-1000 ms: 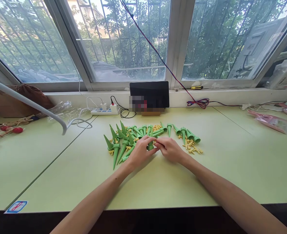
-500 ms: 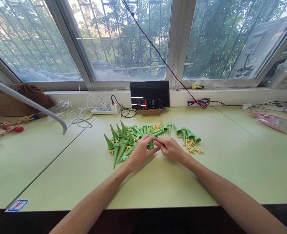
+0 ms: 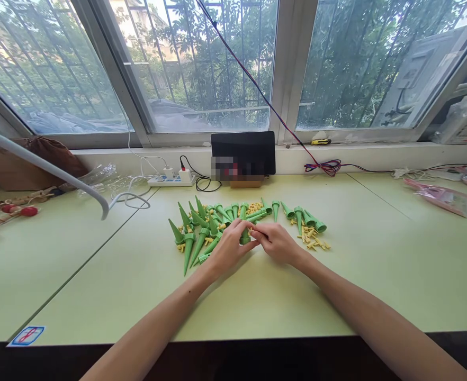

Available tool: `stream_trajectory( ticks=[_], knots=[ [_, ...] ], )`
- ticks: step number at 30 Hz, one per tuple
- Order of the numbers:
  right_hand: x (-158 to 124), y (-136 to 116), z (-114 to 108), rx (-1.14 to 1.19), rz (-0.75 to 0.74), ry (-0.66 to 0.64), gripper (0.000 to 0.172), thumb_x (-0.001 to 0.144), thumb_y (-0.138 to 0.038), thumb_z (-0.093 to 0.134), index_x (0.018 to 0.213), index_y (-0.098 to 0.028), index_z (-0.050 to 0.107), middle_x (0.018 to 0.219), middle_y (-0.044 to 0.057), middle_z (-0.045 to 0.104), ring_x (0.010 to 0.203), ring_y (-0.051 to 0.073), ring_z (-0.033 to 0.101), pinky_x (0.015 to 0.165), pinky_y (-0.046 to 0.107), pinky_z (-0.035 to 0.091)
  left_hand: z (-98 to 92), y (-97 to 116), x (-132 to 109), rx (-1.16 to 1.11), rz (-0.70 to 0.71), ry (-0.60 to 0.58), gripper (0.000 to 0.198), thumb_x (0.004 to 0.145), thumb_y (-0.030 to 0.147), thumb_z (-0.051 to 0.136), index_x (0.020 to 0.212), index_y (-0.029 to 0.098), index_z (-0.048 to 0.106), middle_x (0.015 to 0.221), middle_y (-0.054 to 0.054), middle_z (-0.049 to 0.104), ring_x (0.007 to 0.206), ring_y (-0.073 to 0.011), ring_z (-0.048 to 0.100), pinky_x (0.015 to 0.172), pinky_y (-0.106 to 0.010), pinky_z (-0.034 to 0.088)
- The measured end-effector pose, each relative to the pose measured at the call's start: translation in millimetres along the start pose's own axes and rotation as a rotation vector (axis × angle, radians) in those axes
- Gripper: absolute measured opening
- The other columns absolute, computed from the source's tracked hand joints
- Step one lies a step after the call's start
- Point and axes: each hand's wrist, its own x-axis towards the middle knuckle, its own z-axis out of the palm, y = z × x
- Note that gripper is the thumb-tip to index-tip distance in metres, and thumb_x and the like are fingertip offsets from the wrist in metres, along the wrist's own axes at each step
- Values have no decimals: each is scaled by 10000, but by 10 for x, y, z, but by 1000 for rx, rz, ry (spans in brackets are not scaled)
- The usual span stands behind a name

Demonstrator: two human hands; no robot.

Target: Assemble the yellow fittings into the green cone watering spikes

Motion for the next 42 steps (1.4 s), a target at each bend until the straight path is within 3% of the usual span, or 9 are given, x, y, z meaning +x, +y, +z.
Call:
stream_trajectory(
  ticks=[21,31,36,42],
  knots=[
    [-7,12,22,29,-20,-11,319,986,-265,457,676,-191,450,610,-31,481,564,113,379,557,246,252,-16,-30,-9,0,3,-37,165,888,312,671,981,203,590,982,-37,573,843,-179,569,783,-293,468],
    [7,67,31,107,-2,31,357,996,-309,447,660,-192,414,583,-42,432,550,107,354,544,250,250,-38,-15,15,13,3,-38,352,853,367,713,1165,223,633,1030,-52,594,893,-196,598,832,-323,504],
    [22,93,30,136,-7,69,411,1014,-375,414,647,-198,361,575,-45,394,540,108,330,536,258,239,-51,-22,14,-6,42,-19,466,907,386,640,1341,238,558,1059,-64,582,889,-184,602,810,-317,532],
    [48,143,-16,144,29,110,465,1029,-453,353,642,-200,397,574,-32,404,536,120,348,545,270,258,-17,-59,31,-27,44,22,349,1000,266,456,1321,231,590,992,-57,578,755,-140,593,728,-282,533]
  ],
)
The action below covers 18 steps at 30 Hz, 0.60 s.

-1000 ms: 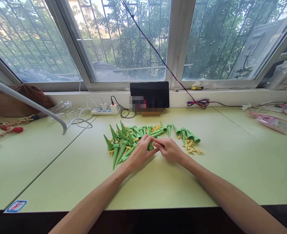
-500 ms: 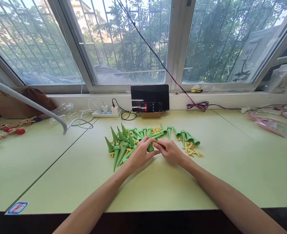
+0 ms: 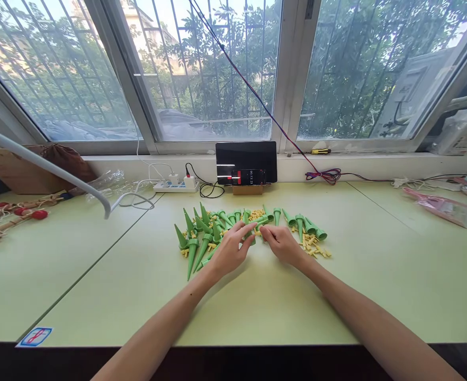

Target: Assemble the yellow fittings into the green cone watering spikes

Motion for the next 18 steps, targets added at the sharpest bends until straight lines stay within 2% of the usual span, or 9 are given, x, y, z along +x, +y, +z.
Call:
stream_trajectory(
  ticks=[4,9,15,18],
  knots=[
    [8,13,-32,-11,36,65,514,1030,-499,322,627,-200,432,546,-30,393,517,125,359,539,272,267,-28,-13,22,45,25,84,304,977,182,472,1218,224,652,943,-52,604,780,-154,601,738,-277,517],
    [-11,36,-8,-2,37,35,524,1027,-511,331,624,-199,449,552,-27,416,519,126,366,538,268,272,-112,-35,51,98,-17,190,282,963,158,491,1179,223,660,973,-52,654,825,-166,623,769,-279,511],
    [-25,31,2,20,39,11,511,1029,-498,344,638,-195,475,580,-21,459,543,131,404,559,265,305,-44,-72,7,102,-59,62,471,933,149,532,1391,260,514,1177,-79,660,1020,-219,641,922,-369,516],
    [-27,26,5,17,27,-3,507,1032,-487,343,641,-192,475,583,-23,458,552,130,407,569,268,308,27,-111,-18,108,-56,17,517,923,132,538,1419,270,488,1207,-90,650,1076,-235,630,971,-408,500]
  ],
)
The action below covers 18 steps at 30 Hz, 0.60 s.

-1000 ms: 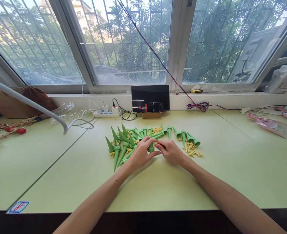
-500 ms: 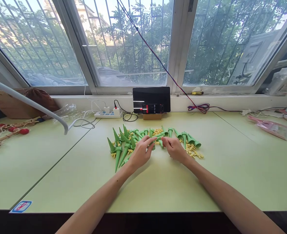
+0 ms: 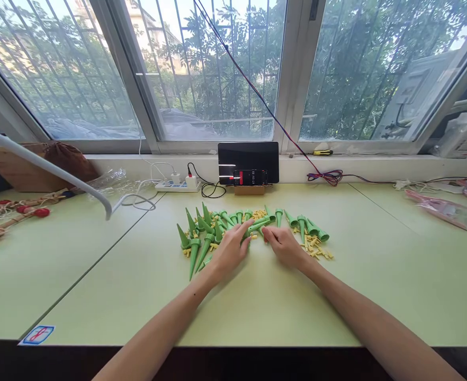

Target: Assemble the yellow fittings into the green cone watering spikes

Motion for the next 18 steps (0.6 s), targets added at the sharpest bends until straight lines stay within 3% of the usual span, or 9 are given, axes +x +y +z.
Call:
stream_trajectory(
  ticks=[6,12,18],
  knots=[
    [-6,-7,9,-33,-8,-42,517,1035,-485,334,645,-182,486,584,-24,462,557,122,414,578,269,305,17,-21,15,-14,0,19,543,900,102,556,1415,257,479,1227,-93,643,1026,-223,640,946,-386,508],
    [-6,-45,-12,-65,-12,-69,530,1035,-489,324,648,-177,511,574,-23,470,544,118,423,576,266,310,-58,20,53,-46,4,92,574,909,105,513,1450,251,390,964,-30,669,802,-164,633,809,-312,514],
    [-8,-22,-4,-71,-23,-72,545,1032,-515,312,651,-182,516,580,-21,483,553,123,439,580,262,323,-98,15,88,-55,-26,166,350,896,120,528,1232,211,562,938,-27,691,742,-152,634,768,-295,508]
  ],
)
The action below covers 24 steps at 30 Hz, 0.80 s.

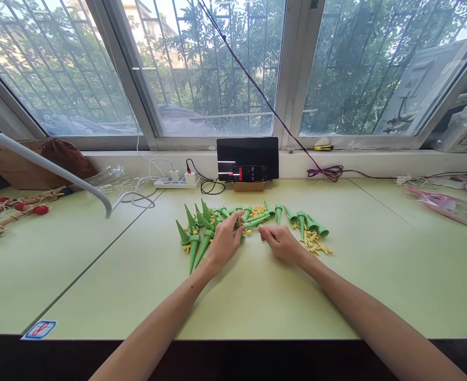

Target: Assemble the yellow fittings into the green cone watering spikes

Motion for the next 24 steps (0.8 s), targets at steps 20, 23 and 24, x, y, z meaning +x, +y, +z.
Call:
stream_trajectory(
  ticks=[20,23,24],
  knots=[
    [-25,-21,20,-31,-14,-28,457,1006,-417,430,615,-185,476,540,-44,398,522,109,355,537,264,265,-136,229,16,116,164,505,132,897,134,530,976,195,617,953,-58,680,929,-192,649,858,-329,525],
    [-59,-77,79,-15,-18,-39,327,957,-345,527,674,-182,539,574,-38,470,537,110,390,539,253,302,-165,257,13,123,196,592,98,897,139,536,929,194,611,877,-45,662,854,-176,637,801,-309,528],
    [-71,-109,105,-6,-33,-57,270,944,-312,542,711,-180,573,595,-30,509,546,114,418,545,250,323,-166,255,10,112,198,602,92,898,142,537,915,194,611,851,-36,655,809,-165,628,771,-297,528]
  ],
)
